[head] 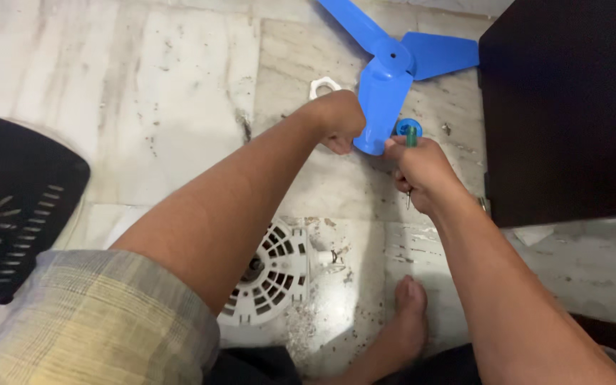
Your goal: The person sits on the floor and uses a screwdriver to tighten screws on the back cover of a fan. They then pick up the fan motor and begin attaching screws to it.
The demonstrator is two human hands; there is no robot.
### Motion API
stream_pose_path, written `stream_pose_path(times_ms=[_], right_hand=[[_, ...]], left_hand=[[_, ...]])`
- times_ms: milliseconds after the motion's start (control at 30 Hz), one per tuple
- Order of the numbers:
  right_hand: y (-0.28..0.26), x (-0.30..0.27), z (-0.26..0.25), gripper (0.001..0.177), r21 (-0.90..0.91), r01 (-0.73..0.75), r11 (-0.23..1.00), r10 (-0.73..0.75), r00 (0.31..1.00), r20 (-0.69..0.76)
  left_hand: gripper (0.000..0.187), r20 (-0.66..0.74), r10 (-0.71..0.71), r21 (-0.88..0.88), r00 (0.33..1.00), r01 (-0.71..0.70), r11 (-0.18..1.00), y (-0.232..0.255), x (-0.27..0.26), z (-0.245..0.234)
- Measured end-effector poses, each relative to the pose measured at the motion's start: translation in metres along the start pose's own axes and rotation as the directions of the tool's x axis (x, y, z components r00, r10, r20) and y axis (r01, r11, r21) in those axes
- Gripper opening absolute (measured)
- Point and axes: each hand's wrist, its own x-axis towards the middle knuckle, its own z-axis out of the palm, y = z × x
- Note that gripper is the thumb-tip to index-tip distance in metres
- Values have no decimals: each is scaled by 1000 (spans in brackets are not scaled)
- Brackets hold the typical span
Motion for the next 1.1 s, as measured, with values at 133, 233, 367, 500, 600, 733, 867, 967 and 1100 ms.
stream_pose_path(times_ms=[133, 233, 367, 500, 600, 733, 867, 967, 1100], right_hand=[[-13, -1, 5, 17, 14, 73, 997, -72, 995, -63], [-37, -6, -3, 9, 31, 87, 996, -84, 991, -100], [-65, -13, -22, 7, 166, 84, 982, -58, 986, -156], [-67, -9, -40, 8, 269, 50, 962, 5, 980, -199], [-55, -2, -49, 11, 237, 15, 971, 43, 970, -239], [-27, 13, -52, 8, 158, -39, 987, 86, 949, -303], [-1, 28, -55, 7, 312, -72, 947, 180, 926, -333], [13, 39, -58, 13, 291, -38, 956, 142, 927, -346], [23, 42, -57, 18, 191, -4, 982, 83, 910, -407]], left_hand=[[20, -85, -194, -406, 977, 144, 902, 9, 2, 8], [19, -164, -127, -461, 978, 38, 887, 25, -5, 1], [13, -238, -13, -495, 971, -110, 862, 50, -4, -18], [21, -379, 6, -322, 925, -139, 937, 46, 5, -38], [17, -675, 112, 96, 729, -64, 993, 21, 2, -49], [12, -690, 121, 252, 713, 79, 964, -12, -13, -50], [30, -670, 119, 257, 732, 78, 963, -23, -28, -42], [50, -601, 153, 381, 785, 113, 918, -20, -34, -38], [71, -461, 131, 548, 878, 165, 820, -17, -38, -31]])
